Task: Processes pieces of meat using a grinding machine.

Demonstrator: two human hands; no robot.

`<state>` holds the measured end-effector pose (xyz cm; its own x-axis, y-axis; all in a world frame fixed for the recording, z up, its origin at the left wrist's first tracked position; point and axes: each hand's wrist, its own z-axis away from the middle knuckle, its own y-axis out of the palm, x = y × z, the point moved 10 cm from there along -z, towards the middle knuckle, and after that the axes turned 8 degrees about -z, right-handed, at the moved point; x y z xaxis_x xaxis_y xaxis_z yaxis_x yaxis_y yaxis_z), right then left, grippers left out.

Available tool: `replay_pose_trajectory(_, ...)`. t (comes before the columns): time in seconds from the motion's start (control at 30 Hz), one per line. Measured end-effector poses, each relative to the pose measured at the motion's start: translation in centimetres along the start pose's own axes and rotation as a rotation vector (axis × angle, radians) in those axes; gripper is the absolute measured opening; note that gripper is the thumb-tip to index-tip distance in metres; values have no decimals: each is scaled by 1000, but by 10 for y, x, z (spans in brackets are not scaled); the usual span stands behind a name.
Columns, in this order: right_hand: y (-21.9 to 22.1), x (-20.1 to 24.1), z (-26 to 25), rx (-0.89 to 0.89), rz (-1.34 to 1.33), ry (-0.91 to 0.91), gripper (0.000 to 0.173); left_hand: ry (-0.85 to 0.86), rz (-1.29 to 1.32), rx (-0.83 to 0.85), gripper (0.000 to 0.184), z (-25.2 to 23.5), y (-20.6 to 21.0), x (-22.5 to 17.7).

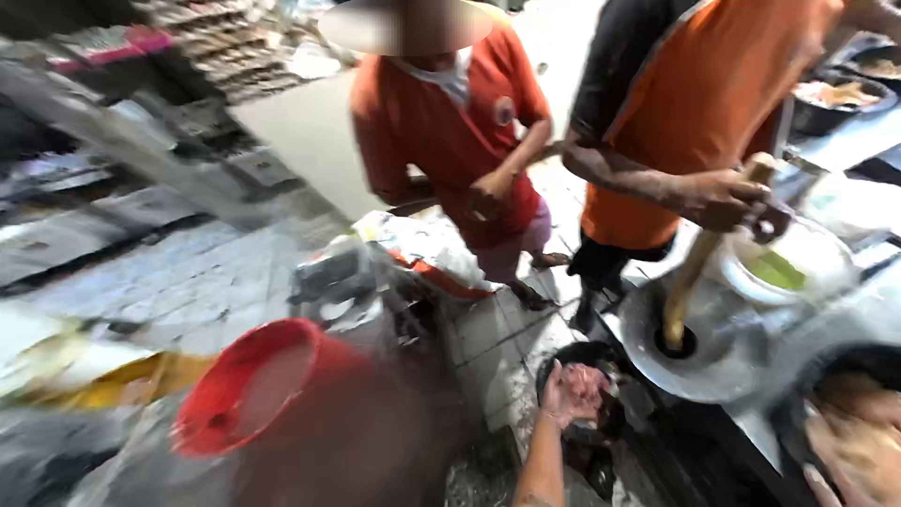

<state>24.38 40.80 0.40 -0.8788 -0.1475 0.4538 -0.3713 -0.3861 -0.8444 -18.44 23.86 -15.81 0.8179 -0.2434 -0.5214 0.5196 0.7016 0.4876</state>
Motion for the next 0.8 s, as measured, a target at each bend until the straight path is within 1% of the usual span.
replay_pose_trajectory(0.03,-10,13,5,-36,-104,-67,61,-25,-63,-42,82,-2,4,1)
replay_pose_trajectory(0.07,-21,16,9,-83,-189,-81,56,-59,-133,-79,76,-3,11,5)
replay_pose_trajectory(0.13,-37,1,8,-99,-308,35,50,-105,-250,-135,66,-5,24,10)
replay_pose_trajectory(0.2,-47,-24,-7,-62,-319,169,39,-54,-335,-149,53,-15,29,12)
replay_pose_trajectory(0.23,-54,-39,-17,-72,-295,218,36,-24,-382,-149,49,-16,31,13)
replay_pose_trajectory(0.3,-71,-71,-39,-117,-250,308,41,-17,-500,-168,43,-7,26,26)
replay_pose_trajectory(0.37,-86,-100,-71,-151,-234,386,47,-60,-656,-202,39,7,13,43)
replay_pose_trajectory(0.43,-84,-114,-109,-120,-237,419,54,-81,-809,-201,38,22,5,56)
replay_pose_trajectory(0.47,-75,-114,-127,-74,-223,444,63,-77,-875,-201,40,34,11,59)
replay_pose_trajectory(0.5,-68,-110,-140,-38,-186,474,73,-76,-911,-199,42,51,30,60)
replay_pose_trajectory(0.53,-65,-105,-151,-19,-149,502,79,-61,-941,-180,44,65,53,60)
replay_pose_trajectory(0.57,-63,-104,-161,-14,-135,521,81,-11,-966,-145,44,76,80,59)
replay_pose_trajectory(0.6,-62,-104,-168,-14,-166,520,77,77,-984,-96,44,86,111,56)
replay_pose_trajectory(0.63,-59,-107,-174,-6,-273,505,71,187,-991,-34,43,95,147,53)
replay_pose_trajectory(0.7,-58,-119,-182,-18,-598,428,57,409,-974,147,40,114,231,48)
replay_pose_trajectory(0.73,-62,-124,-181,-14,-770,388,55,496,-960,263,39,124,277,48)
replay_pose_trajectory(0.77,-71,-126,-175,-7,-931,340,57,557,-954,388,38,130,321,52)
replay_pose_trajectory(0.8,-85,-125,-166,-3,-1084,288,59,586,-966,496,39,134,360,59)
